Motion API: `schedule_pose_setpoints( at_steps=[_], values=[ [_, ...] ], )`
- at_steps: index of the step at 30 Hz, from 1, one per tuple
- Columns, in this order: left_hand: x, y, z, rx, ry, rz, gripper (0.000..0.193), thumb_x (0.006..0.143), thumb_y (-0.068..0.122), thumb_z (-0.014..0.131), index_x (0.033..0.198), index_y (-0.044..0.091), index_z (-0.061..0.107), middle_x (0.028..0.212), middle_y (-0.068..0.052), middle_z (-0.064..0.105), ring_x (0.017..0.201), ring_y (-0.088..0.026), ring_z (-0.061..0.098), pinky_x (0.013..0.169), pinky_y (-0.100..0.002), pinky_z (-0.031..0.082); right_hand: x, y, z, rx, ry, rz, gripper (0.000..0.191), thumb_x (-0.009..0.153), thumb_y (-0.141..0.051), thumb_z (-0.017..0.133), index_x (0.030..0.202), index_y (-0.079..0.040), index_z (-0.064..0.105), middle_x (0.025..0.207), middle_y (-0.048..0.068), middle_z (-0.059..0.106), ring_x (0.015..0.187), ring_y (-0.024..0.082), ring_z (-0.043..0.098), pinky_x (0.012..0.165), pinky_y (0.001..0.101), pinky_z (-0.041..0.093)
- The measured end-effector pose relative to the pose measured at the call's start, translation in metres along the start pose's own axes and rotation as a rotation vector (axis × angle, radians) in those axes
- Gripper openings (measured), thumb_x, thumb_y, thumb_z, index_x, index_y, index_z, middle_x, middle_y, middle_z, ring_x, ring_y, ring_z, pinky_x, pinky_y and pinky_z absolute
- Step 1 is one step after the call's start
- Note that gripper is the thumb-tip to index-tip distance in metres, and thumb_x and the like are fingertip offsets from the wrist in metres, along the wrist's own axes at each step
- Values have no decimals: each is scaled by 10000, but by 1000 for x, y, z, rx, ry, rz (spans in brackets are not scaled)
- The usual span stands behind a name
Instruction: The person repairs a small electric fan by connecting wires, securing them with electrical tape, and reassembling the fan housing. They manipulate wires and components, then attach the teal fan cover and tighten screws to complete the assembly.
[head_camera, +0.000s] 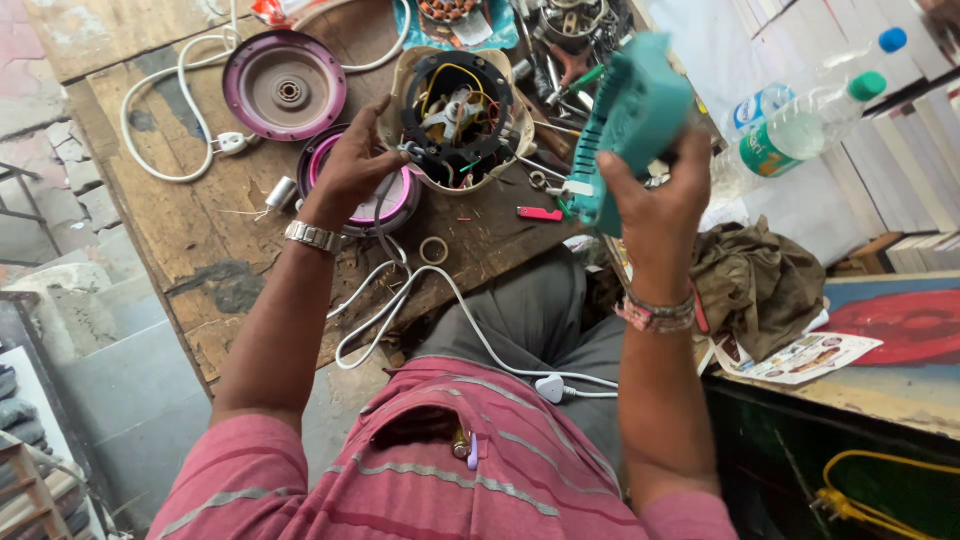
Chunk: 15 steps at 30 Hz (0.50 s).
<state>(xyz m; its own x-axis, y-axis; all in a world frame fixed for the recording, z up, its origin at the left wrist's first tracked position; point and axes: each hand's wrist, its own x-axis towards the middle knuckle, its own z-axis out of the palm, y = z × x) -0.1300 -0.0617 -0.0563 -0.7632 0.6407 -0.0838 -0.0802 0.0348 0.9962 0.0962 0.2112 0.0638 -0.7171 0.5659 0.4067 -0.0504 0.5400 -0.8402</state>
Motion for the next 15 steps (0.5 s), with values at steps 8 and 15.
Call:
schedule_pose_setpoints(
  at_steps=[8,15],
  values=[
    [-7,14,7,127,42,-40,1020,913,-55,678,1731,252,151,1245,-207,672,802,-88,511,661,-240,489,48,-45,108,-330,-341,-174,560,851,-154,853,1275,-10,517,1455,188,425,1213,321,613,1004,399,574],
    [0,3,4,-86,-73,147,1048,909,-99,655,1696,263,65,1703,-221,336,1092,-82,642,892,-267,594,54,-27,164,166,-581,-228,536,938,-97,773,1402,-15,517,1441,162,557,1396,330,558,1191,422,491]
  ],
)
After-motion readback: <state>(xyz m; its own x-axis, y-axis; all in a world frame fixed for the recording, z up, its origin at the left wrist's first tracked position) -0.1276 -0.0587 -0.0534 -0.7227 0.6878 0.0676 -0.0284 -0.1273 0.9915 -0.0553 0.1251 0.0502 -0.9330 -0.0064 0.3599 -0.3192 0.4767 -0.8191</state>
